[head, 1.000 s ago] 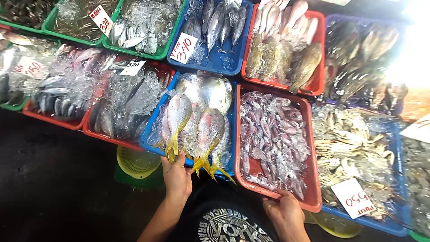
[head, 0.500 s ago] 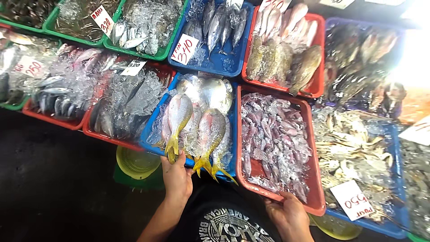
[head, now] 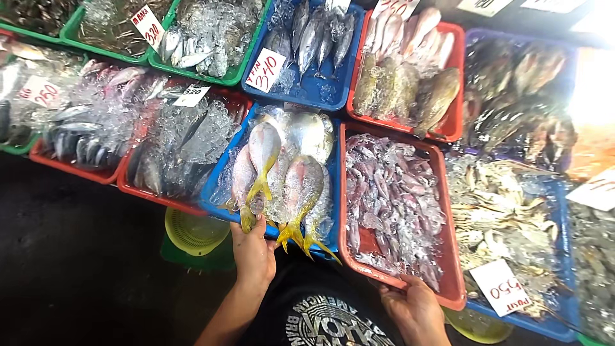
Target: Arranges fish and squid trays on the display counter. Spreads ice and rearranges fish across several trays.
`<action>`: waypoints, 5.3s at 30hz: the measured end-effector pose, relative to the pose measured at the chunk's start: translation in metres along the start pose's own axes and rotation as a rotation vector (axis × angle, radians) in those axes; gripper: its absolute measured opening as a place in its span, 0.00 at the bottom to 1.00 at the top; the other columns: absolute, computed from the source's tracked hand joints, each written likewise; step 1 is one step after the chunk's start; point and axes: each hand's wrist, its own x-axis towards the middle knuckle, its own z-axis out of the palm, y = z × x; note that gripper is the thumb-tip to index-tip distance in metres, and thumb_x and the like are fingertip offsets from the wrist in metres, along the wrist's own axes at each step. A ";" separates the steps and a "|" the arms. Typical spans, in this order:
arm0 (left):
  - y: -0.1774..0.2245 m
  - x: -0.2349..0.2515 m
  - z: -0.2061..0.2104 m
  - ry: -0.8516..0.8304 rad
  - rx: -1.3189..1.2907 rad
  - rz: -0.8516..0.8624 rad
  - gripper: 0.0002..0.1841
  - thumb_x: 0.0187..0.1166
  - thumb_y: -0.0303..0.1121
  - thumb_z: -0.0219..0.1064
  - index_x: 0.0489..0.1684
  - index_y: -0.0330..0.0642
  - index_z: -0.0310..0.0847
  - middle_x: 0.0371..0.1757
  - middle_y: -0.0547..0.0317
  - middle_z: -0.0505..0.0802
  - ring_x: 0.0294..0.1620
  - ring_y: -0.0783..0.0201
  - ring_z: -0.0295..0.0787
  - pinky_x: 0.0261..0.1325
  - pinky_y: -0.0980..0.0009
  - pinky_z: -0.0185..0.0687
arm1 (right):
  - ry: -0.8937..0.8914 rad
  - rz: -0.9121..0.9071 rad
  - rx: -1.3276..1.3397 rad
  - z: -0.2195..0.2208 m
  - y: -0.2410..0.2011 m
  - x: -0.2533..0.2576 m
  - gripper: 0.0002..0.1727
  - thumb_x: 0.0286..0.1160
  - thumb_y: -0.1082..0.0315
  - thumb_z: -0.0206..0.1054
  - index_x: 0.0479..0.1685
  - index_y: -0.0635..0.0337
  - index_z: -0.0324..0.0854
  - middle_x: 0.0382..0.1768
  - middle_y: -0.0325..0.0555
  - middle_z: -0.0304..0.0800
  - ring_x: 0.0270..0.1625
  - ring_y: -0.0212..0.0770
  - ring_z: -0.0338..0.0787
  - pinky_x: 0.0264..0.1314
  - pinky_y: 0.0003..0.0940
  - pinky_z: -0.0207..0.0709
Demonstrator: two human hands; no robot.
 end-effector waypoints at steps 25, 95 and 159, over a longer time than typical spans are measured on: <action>0.008 -0.006 0.006 -0.006 0.022 -0.003 0.29 0.86 0.25 0.62 0.83 0.52 0.55 0.55 0.42 0.85 0.39 0.50 0.92 0.26 0.56 0.88 | -0.004 0.036 -0.054 0.001 -0.010 -0.008 0.03 0.79 0.66 0.56 0.44 0.50 0.67 0.27 0.43 0.77 0.21 0.36 0.79 0.21 0.31 0.78; 0.027 -0.016 0.016 -0.053 0.033 -0.027 0.27 0.87 0.27 0.62 0.82 0.53 0.56 0.60 0.42 0.84 0.49 0.46 0.91 0.31 0.50 0.88 | -0.024 0.025 -0.038 0.006 -0.026 -0.027 0.05 0.80 0.67 0.55 0.36 0.49 0.66 0.20 0.38 0.72 0.16 0.31 0.74 0.20 0.25 0.77; -0.037 0.048 -0.029 0.062 -0.059 -0.126 0.39 0.85 0.35 0.67 0.92 0.60 0.45 0.75 0.40 0.80 0.66 0.43 0.85 0.53 0.43 0.87 | -0.033 0.009 -0.138 -0.008 0.024 0.023 0.07 0.83 0.62 0.54 0.52 0.50 0.64 0.35 0.45 0.76 0.29 0.38 0.81 0.29 0.36 0.80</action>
